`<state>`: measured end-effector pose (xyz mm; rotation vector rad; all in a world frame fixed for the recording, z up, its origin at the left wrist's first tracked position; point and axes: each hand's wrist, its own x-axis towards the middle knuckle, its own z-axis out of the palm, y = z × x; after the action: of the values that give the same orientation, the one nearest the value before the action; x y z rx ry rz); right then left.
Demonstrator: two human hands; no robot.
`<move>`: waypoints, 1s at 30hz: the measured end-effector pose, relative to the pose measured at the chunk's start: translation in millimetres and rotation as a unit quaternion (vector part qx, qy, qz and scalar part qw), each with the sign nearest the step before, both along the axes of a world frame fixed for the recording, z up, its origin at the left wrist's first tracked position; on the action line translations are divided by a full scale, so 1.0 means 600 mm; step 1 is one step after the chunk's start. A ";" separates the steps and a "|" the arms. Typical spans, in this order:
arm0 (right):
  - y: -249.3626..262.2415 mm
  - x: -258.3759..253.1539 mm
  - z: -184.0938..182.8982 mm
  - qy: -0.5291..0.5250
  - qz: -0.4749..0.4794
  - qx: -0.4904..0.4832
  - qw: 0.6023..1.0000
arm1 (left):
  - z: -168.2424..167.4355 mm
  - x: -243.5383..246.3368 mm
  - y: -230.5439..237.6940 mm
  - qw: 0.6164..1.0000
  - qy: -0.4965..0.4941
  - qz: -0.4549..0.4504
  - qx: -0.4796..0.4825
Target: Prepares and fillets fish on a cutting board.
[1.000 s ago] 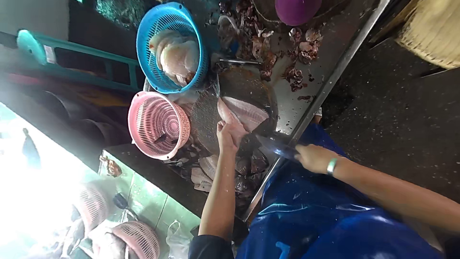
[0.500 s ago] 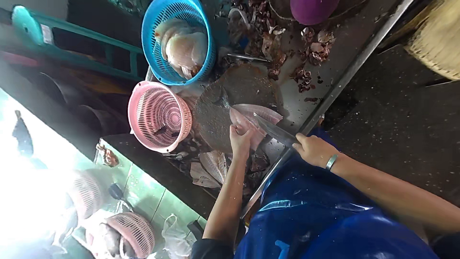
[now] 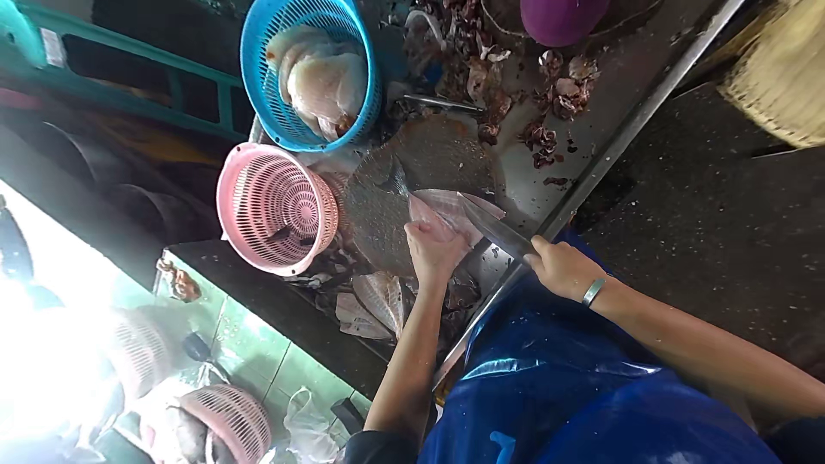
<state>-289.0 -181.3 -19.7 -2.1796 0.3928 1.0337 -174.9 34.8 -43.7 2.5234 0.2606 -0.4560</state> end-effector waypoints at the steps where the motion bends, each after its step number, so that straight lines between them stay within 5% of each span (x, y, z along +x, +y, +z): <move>1: -0.002 0.000 -0.002 -0.004 -0.003 0.001 1.000 | 0.006 0.003 -0.001 0.999 0.004 -0.019 0.032; 8: -0.011 0.003 -0.018 -0.014 0.007 -0.006 1.000 | 0.019 0.001 -0.005 0.989 0.033 -0.037 0.138; 18: -0.015 0.000 -0.025 -0.013 0.009 0.020 1.000 | -0.006 -0.010 0.012 0.999 -0.021 -0.003 0.037; 23: -0.015 0.006 -0.025 -0.010 0.018 0.022 1.000 | 0.008 0.004 -0.004 0.997 0.023 0.025 0.073; 30: 0.018 0.037 -0.019 0.007 0.028 0.034 0.999 | -0.019 0.016 0.025 0.988 0.057 0.124 -0.078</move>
<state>-266.7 -170.3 -31.0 -2.1348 0.2984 1.0774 -165.0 49.6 -55.2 2.2776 0.5542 -0.5004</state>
